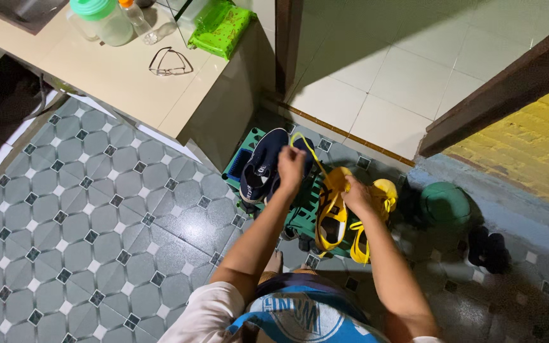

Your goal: The person unlaces a pair of yellow sneakers, removes the laces, briefly uses a blue brush on the shoes, and then relaces the sneakers. The shoes remain on a green plastic stand during the process.

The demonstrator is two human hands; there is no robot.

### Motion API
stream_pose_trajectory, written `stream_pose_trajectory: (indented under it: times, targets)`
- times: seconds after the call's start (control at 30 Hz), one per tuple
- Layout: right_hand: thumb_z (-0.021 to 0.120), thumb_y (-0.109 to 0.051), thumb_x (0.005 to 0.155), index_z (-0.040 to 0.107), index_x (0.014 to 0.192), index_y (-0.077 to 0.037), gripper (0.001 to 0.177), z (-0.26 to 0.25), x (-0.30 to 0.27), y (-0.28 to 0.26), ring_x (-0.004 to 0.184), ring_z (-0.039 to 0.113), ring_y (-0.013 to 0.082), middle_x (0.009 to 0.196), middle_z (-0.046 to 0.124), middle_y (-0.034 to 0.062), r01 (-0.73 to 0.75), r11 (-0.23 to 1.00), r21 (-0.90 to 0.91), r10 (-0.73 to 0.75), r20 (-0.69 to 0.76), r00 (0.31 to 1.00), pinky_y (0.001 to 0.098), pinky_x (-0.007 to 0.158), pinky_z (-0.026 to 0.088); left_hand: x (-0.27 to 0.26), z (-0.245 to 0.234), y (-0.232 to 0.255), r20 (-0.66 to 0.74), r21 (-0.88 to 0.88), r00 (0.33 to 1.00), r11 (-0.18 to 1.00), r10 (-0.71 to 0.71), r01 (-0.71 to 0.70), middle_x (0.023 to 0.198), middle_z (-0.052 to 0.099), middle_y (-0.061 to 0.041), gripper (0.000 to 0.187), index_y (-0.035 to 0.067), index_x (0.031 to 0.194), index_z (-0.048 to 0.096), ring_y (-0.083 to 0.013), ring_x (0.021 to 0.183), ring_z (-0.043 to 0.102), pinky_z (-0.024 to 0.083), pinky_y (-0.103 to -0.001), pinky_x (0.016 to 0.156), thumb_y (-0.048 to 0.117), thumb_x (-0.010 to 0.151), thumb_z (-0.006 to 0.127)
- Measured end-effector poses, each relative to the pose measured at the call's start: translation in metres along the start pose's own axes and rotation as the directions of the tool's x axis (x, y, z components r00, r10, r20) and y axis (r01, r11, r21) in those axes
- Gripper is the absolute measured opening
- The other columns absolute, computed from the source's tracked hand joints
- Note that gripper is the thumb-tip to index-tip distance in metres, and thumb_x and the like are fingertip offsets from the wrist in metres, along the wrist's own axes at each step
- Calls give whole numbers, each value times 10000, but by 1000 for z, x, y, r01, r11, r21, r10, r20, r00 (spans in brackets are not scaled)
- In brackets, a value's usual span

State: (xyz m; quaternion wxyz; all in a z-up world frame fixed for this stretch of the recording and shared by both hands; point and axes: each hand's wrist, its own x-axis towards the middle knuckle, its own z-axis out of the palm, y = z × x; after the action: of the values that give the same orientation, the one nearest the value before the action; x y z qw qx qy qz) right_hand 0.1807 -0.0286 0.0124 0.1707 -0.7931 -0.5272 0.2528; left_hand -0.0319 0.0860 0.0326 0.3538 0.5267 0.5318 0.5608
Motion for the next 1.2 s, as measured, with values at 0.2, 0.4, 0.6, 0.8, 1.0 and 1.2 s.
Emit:
stream_pose_trajectory:
  times: [0.2,0.4,0.6,0.8,1.0,1.2]
  targets:
    - [764,-124,801,585,1397,-129,623,2,0,0,1224,606,404,1316,659,203,15,999,-29,-15,-1,1000,456,1043,478,-53,13,-1,563,504,742,862,-365,42,978,760,-180,377,111,1023,785,-357,910,730,568,-449,819,440,856,712]
    - [774,-95,774,597,1358,-73,610,6,1,0,1238,576,423,1330,635,238,108,994,14,-107,-75,991,463,1052,451,-75,28,14,496,577,723,805,-481,139,1033,745,-177,389,105,1037,751,-365,966,712,559,-482,842,436,834,733]
    - [730,-128,803,589,1387,-100,602,10,2,3,1268,566,402,1369,622,205,50,999,10,-50,-29,998,454,1085,442,-85,41,-6,464,485,828,873,-315,60,1055,717,-211,307,79,1039,695,-413,987,687,536,-508,851,341,879,695]
    - [711,-107,807,590,1374,-87,580,13,3,4,1252,556,433,1357,624,216,63,998,-6,-64,-44,997,470,1070,443,-79,44,-19,408,416,844,893,-350,169,1002,718,-251,283,59,1120,616,-467,965,672,519,-535,835,289,956,603]
    - [714,-103,811,590,1376,-94,578,13,6,3,1255,560,423,1330,639,217,-4,998,-64,6,24,1000,459,1092,435,-55,32,7,354,246,838,906,-415,344,906,708,-219,255,24,1049,547,-434,812,710,557,-516,728,268,984,580]
    - [736,-99,793,548,1427,-77,661,7,3,-5,1295,539,419,1392,599,226,1,999,-48,-1,14,1000,447,1106,428,-26,27,26,205,192,929,944,-307,270,825,709,-174,199,23,998,567,-329,765,699,526,-437,713,215,997,619]
